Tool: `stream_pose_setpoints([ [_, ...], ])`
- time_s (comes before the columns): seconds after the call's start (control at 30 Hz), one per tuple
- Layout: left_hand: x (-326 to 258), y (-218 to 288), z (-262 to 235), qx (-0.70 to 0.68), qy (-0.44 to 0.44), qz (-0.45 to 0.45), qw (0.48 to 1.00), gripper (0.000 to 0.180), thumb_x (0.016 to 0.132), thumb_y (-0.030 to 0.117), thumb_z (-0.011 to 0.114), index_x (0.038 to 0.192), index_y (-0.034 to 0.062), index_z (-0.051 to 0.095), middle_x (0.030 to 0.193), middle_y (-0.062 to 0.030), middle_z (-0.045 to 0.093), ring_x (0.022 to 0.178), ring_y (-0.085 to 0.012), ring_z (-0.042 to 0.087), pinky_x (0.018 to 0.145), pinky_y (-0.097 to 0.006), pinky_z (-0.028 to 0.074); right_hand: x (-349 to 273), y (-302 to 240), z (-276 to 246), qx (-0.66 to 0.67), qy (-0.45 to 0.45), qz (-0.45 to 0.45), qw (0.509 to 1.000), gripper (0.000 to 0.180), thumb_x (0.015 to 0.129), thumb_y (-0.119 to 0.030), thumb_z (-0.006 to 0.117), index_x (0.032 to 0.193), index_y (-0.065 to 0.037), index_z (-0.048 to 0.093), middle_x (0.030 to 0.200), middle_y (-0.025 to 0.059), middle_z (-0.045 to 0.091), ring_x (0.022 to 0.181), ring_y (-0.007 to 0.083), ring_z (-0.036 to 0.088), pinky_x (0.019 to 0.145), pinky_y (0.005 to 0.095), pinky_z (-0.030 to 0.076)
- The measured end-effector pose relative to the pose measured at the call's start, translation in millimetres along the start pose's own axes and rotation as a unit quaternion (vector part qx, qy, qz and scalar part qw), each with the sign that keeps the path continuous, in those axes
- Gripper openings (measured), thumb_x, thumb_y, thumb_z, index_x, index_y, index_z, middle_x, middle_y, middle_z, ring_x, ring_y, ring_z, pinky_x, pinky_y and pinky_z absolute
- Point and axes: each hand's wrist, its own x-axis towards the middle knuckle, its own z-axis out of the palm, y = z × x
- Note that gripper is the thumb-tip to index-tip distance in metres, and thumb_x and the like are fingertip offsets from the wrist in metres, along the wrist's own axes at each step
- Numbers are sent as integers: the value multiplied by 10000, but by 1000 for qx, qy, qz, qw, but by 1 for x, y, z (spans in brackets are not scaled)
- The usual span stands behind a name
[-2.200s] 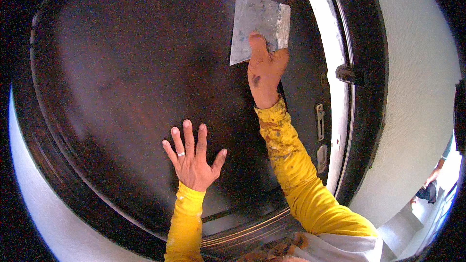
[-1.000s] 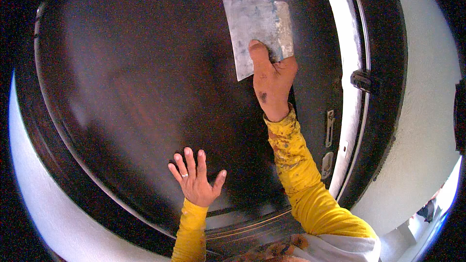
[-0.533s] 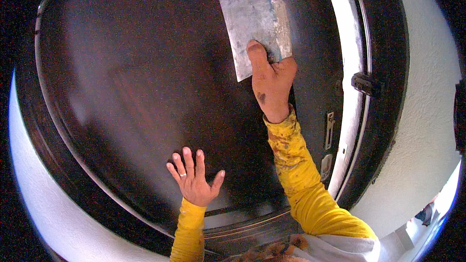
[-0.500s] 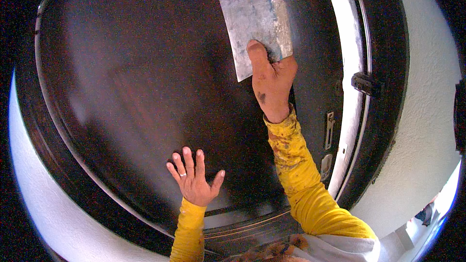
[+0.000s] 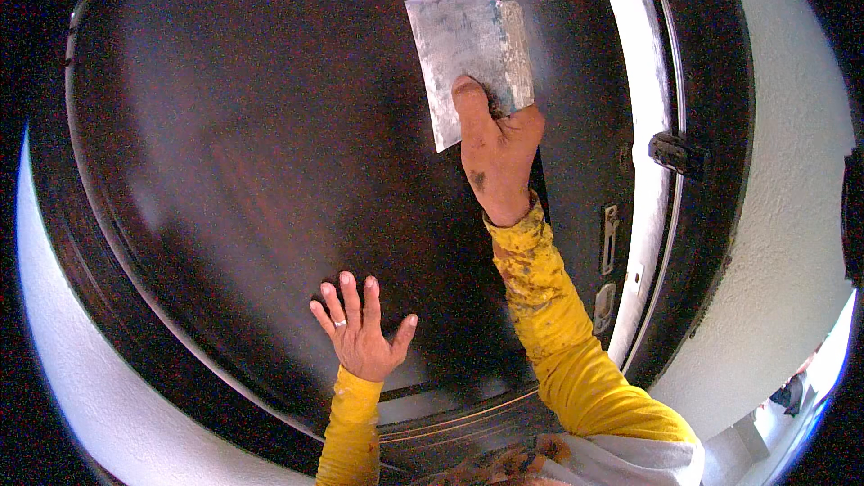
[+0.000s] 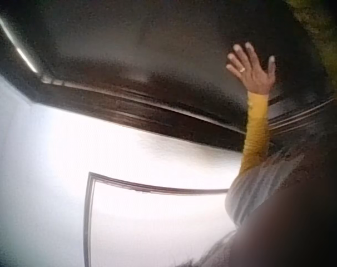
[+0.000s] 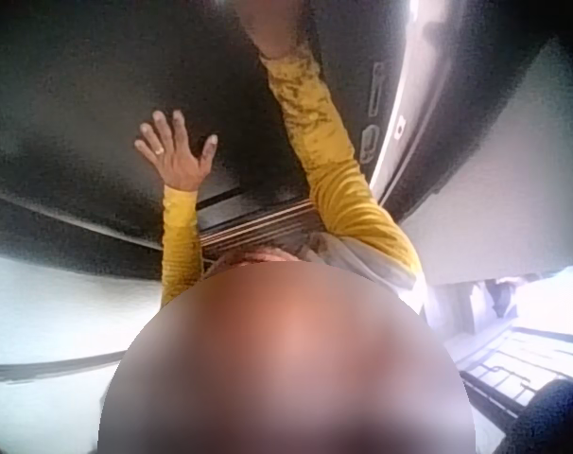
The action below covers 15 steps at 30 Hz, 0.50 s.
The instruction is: The person uses a metal scraper to remove material from a dark curved surface, likely a door. They hold the scraper in the right hand and use the left hand to stabilize the surface while scraping in short strokes across the panel.
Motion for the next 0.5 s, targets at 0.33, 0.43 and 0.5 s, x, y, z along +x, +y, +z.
stream_pose_setpoints([
  [0.33, -2, 1, -2, 2, -10, -8, 1000, 822, 930, 597, 525, 1543, 91, 318, 1632, -184, 173, 1514, -416, 34, 1172, -616, -31, -1, -2, 3, 17, 7, -16, 1000, 183, 926, -122, 610, 1035, 22, 640, 867, 54, 671, 762, 132, 602, 669, 314, 489],
  [0.43, -2, 1, -1, 5, -6, -6, 1000, 820, 930, 597, 526, 1543, 92, 319, 1631, -187, 177, 1513, -418, 35, 1172, -615, -31, 0, -2, 4, 37, 10, -29, 999, 145, 930, -103, 614, 1017, 13, 622, 854, 16, 638, 748, 96, 557, 642, 280, 454],
  [0.5, -2, 1, -1, 3, -5, -7, 1000, 818, 930, 595, 527, 1542, 93, 321, 1631, -187, 178, 1513, -419, 36, 1172, -614, -31, 1, -1, 2, -1, -12, -13, 1000, 319, 928, -163, 595, 1173, 40, 608, 927, 130, 705, 813, 195, 658, 729, 364, 530],
])
